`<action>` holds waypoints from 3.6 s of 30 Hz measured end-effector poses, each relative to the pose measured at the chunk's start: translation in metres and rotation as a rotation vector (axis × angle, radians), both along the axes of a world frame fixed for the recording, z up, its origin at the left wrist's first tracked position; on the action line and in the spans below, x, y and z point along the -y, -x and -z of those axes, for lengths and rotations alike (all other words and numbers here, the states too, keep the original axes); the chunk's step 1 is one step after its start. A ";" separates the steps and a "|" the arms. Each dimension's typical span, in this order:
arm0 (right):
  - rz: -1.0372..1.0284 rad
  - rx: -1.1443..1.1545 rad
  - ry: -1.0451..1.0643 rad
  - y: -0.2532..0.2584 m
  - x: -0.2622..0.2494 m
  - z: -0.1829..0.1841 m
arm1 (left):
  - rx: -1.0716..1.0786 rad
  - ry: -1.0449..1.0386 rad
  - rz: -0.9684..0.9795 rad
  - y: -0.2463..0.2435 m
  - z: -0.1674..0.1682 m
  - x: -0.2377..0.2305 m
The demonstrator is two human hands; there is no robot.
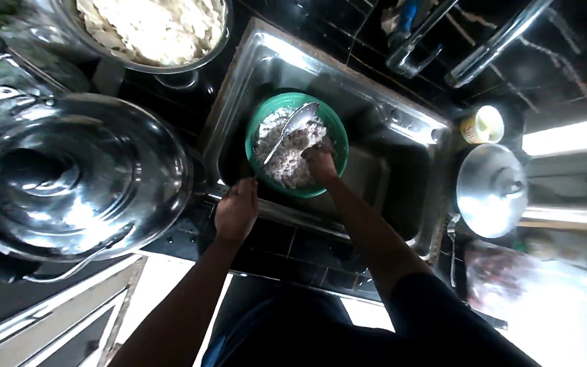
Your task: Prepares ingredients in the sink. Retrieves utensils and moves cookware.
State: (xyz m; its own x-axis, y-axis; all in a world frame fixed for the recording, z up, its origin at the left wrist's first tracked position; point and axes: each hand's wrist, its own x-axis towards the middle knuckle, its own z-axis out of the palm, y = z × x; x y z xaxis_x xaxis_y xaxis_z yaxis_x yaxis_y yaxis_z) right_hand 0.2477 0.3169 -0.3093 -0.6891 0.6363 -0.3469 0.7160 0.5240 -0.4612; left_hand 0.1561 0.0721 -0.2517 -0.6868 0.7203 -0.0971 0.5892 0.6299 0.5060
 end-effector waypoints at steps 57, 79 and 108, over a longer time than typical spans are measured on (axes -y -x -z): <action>-0.023 0.047 -0.072 -0.015 -0.005 -0.008 | -0.045 0.013 -0.091 -0.005 0.002 -0.003; 0.050 -0.352 -0.336 -0.018 0.010 -0.070 | 0.211 0.174 -0.029 0.007 -0.021 -0.009; 0.126 -0.691 0.728 0.296 0.171 -0.281 | 0.635 -0.883 -0.369 0.204 -0.199 0.285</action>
